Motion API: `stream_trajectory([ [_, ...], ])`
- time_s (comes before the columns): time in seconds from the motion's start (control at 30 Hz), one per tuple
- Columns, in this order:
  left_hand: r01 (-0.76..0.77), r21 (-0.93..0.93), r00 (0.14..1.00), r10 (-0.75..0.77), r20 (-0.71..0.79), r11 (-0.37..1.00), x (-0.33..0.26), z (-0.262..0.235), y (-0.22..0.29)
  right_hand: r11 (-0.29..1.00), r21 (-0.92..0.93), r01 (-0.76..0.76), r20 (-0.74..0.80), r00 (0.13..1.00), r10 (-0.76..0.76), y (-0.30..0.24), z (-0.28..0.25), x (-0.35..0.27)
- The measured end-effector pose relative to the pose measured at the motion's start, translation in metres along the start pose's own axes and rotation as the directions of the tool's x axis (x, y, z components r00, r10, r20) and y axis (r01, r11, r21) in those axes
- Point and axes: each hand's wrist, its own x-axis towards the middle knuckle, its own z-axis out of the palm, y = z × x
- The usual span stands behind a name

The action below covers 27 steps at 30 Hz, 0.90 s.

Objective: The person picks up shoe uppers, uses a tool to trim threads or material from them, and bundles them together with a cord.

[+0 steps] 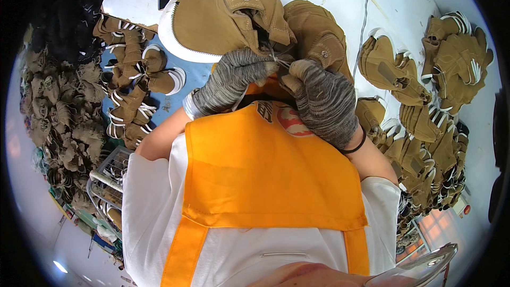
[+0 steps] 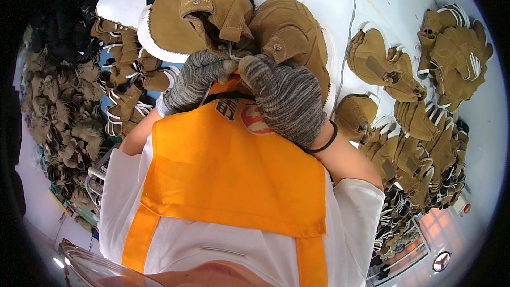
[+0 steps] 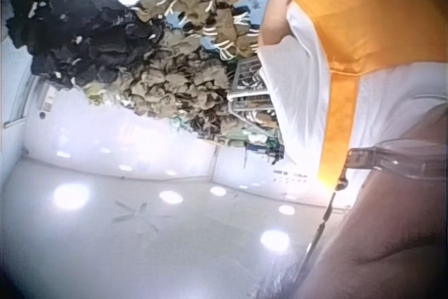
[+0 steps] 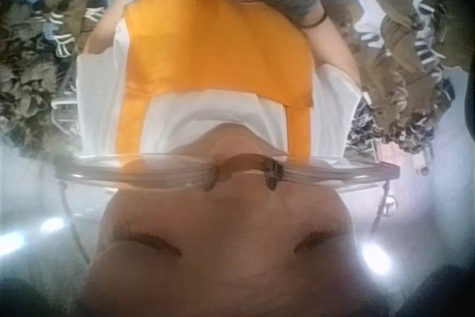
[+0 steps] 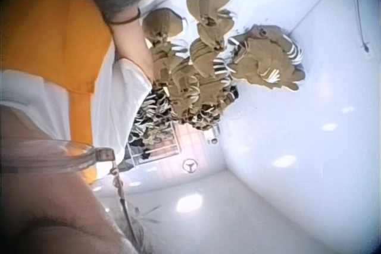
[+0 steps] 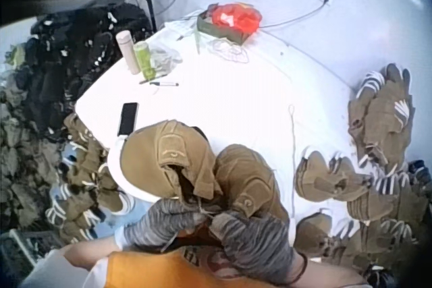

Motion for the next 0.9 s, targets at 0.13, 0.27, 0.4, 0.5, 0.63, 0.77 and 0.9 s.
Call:
stream_trajectory([
  [0.13, -0.081, -0.053, 0.995, 0.077, -0.07, 0.995, -0.002, 0.006, -0.008, 0.964, 0.016, -0.266, 0.036, 0.964, 0.265, -0.021, -0.014, 0.016],
  [0.27, -0.115, 0.092, 0.991, 0.121, -0.057, 0.989, 0.001, 0.005, -0.014, 0.926, -0.018, -0.377, 0.088, 0.922, 0.377, -0.03, -0.021, 0.027],
  [0.4, -0.133, 0.102, 0.991, 0.136, -0.017, 0.986, -0.004, 0.001, -0.007, 0.962, -0.024, -0.274, 0.024, 0.961, 0.274, -0.028, -0.016, 0.028],
  [0.5, -0.207, 0.211, 0.976, 0.217, -0.025, 0.955, -0.017, -0.018, 0.034, 0.983, -0.089, -0.158, 0.031, 0.986, 0.162, -0.016, -0.014, 0.022],
  [0.63, -0.484, 0.374, 0.808, 0.568, -0.156, 0.791, -0.04, -0.054, 0.038, 0.993, -0.11, -0.053, 0.05, 0.997, 0.059, -0.004, -0.011, 0.012],
  [0.77, -0.399, 0.894, 0.821, 0.513, 0.25, 0.202, -0.004, -0.035, 0.092, 0.978, -0.188, 0.093, 0.048, 0.995, -0.085, 0.008, -0.003, 0.008],
  [0.9, -0.459, 0.888, 0.743, 0.565, 0.36, 0.037, 0.018, -0.041, 0.077, 0.958, -0.248, 0.144, 0.026, 0.989, -0.142, 0.01, 0.0, 0.005],
])
